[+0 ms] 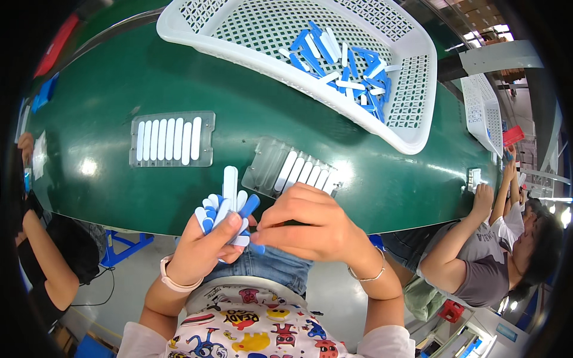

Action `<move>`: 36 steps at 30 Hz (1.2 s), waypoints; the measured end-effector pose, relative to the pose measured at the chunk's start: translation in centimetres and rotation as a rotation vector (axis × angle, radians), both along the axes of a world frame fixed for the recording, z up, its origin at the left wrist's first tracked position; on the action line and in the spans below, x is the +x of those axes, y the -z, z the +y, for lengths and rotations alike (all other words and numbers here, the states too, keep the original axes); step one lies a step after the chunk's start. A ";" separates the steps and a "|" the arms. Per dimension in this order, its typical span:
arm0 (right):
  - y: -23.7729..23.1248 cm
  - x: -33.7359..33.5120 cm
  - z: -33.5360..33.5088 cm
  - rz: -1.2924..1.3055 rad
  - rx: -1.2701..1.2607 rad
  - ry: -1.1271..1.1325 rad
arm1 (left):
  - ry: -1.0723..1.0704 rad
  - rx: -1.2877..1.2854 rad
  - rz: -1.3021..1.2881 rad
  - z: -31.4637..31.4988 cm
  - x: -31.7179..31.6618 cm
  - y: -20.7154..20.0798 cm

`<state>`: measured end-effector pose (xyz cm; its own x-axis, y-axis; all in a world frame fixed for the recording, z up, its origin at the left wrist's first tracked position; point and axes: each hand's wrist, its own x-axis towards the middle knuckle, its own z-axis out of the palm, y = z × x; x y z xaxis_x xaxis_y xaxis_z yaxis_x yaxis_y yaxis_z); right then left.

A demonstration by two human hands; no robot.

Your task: The person takes strips from a basket, fits them into slots in plastic trays by hand, and sets the filled trays aside on the table.

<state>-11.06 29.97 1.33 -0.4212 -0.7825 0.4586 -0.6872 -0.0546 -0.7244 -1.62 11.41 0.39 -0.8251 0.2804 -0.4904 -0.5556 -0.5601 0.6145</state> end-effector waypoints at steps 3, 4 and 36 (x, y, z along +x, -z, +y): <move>-0.6 0.3 -0.7 -0.236 -0.106 -0.019 | -0.014 -0.030 -0.003 0.3 0.1 -0.7; -0.6 0.3 -0.7 -0.441 -0.198 -0.022 | -0.048 -0.058 -0.021 0.3 0.1 -0.8; -3.9 -0.5 -1.9 -0.447 0.316 0.429 | 0.037 -0.072 0.053 0.1 0.1 0.0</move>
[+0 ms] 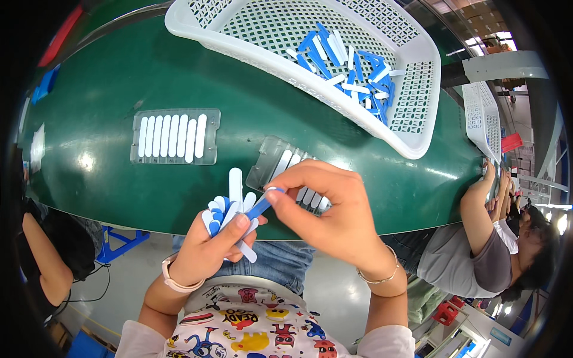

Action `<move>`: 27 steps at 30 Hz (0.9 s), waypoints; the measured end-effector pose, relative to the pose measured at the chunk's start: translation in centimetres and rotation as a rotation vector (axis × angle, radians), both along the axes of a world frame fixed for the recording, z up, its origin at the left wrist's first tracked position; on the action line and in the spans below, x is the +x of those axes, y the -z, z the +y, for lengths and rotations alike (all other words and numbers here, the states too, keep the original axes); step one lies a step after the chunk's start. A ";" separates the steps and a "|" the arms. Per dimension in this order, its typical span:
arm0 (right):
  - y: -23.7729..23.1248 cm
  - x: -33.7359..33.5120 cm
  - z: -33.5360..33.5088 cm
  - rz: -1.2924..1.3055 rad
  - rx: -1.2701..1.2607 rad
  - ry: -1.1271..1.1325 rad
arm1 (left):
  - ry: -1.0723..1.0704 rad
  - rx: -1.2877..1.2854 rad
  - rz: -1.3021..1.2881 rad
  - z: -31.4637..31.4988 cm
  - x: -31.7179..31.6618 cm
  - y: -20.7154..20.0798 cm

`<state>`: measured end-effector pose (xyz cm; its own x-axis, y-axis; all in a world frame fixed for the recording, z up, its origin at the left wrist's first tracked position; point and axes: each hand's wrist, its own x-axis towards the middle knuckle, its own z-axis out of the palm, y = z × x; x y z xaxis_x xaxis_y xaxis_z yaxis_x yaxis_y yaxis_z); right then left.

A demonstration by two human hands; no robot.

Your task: The person takes strips from a basket, fits them into slots in plastic trays by hand, and sets the filled trays aside on the table.

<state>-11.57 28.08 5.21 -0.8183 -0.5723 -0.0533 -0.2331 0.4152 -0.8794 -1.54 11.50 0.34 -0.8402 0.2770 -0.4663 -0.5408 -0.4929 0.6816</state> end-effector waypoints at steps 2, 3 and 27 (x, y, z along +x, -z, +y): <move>0.4 0.0 0.0 -0.036 -0.020 0.002 | -0.029 0.005 -0.033 -0.1 0.0 0.0; 0.4 0.1 0.1 -0.068 -0.032 0.012 | -0.027 0.006 -0.030 0.0 0.0 -0.1; 2.0 0.3 -0.1 0.789 0.363 -0.074 | -0.176 0.135 -0.069 -0.2 0.7 0.2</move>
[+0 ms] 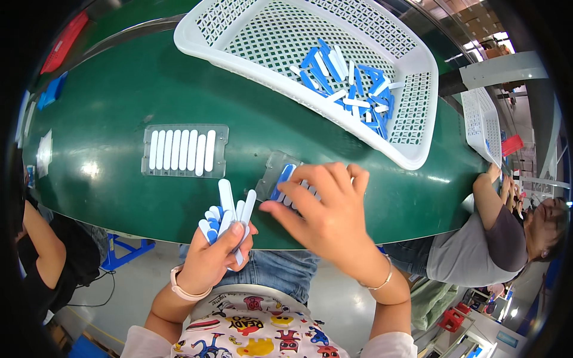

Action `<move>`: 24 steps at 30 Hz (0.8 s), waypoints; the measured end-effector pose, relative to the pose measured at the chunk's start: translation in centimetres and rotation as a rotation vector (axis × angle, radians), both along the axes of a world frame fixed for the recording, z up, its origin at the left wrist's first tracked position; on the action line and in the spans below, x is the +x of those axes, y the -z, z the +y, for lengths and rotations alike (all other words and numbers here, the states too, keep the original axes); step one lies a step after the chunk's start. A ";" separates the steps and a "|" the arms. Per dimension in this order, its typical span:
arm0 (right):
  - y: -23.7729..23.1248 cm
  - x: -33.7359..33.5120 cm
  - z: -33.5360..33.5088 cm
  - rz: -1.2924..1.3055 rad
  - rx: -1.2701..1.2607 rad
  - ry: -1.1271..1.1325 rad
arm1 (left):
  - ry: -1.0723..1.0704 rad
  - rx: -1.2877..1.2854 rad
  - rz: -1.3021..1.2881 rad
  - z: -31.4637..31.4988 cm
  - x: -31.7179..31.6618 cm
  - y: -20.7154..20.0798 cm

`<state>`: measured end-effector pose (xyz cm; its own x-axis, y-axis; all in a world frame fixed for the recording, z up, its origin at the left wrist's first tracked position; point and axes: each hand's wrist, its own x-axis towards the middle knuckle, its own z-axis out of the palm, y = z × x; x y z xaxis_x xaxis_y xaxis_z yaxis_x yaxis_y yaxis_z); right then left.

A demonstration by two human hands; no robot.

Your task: The person takes strips from a basket, fits them into slots in plastic trays by hand, and sets the filled trays aside on the table.

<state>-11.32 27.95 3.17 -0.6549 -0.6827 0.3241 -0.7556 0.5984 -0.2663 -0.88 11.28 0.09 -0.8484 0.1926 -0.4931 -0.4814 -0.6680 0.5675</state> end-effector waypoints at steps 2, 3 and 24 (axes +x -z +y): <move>0.5 -1.5 0.8 -0.004 0.012 -0.065 | 0.047 -0.014 0.006 0.0 0.4 0.2; 0.6 -2.1 1.1 -0.007 0.025 -0.127 | 0.047 -0.011 0.006 -0.1 0.4 0.2; 0.0 -4.0 1.1 -1.165 -0.844 0.063 | 0.052 0.019 0.011 -0.2 0.2 0.1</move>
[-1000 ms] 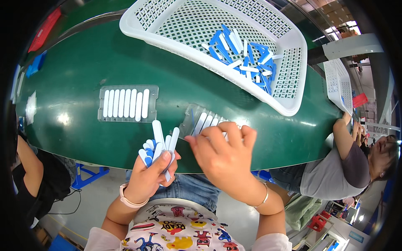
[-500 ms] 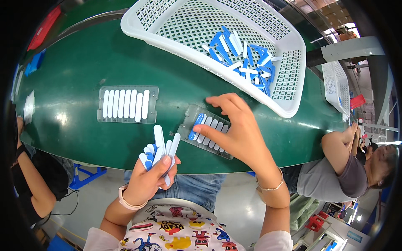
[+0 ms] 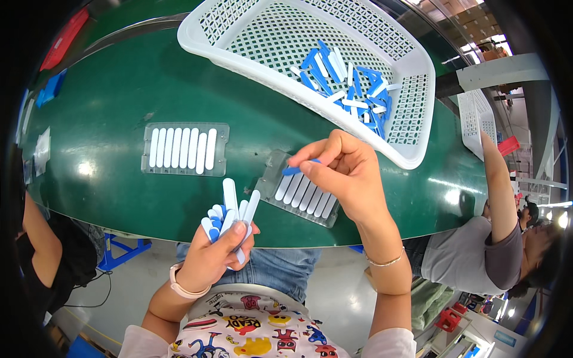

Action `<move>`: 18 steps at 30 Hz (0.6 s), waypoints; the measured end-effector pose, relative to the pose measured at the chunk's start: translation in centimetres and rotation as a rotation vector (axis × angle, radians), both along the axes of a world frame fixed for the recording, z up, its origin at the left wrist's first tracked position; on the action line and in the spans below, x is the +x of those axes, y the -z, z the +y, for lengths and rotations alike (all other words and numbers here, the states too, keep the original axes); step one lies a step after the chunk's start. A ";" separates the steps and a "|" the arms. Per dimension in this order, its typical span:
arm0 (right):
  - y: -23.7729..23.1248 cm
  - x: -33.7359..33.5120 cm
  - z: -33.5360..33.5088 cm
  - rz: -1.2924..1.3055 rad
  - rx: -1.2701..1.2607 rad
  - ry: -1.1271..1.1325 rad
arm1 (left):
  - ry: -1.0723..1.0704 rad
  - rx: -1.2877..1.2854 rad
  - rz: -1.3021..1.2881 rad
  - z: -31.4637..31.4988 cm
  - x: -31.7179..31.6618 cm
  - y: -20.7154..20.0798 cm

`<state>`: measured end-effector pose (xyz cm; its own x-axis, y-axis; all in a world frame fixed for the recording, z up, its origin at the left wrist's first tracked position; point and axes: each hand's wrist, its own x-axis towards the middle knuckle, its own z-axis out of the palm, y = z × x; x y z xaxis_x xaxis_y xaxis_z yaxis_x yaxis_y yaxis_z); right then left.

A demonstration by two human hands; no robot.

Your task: The person takes strips from a basket, fits them into slots in plastic trays by hand, and sets the filled trays aside on the table.

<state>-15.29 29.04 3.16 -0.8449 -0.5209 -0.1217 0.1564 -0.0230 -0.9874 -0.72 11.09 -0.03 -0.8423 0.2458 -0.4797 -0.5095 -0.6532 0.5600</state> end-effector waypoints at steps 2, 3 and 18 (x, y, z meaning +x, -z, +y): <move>-0.7 0.0 -0.5 -0.074 0.091 0.037 | -0.008 0.021 -0.003 -0.1 0.1 0.2; -0.6 0.0 -0.6 -0.074 0.093 0.038 | -0.006 0.023 -0.002 0.0 0.1 0.1; 0.0 0.2 -0.8 -0.089 0.311 0.008 | -0.008 0.017 0.013 0.3 -0.1 -0.2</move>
<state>-15.11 28.21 3.16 -0.8275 -0.4409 -0.3477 0.2435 0.2761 -0.9298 -0.84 11.36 0.18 -0.8503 0.2472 -0.4646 -0.4973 -0.6664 0.5556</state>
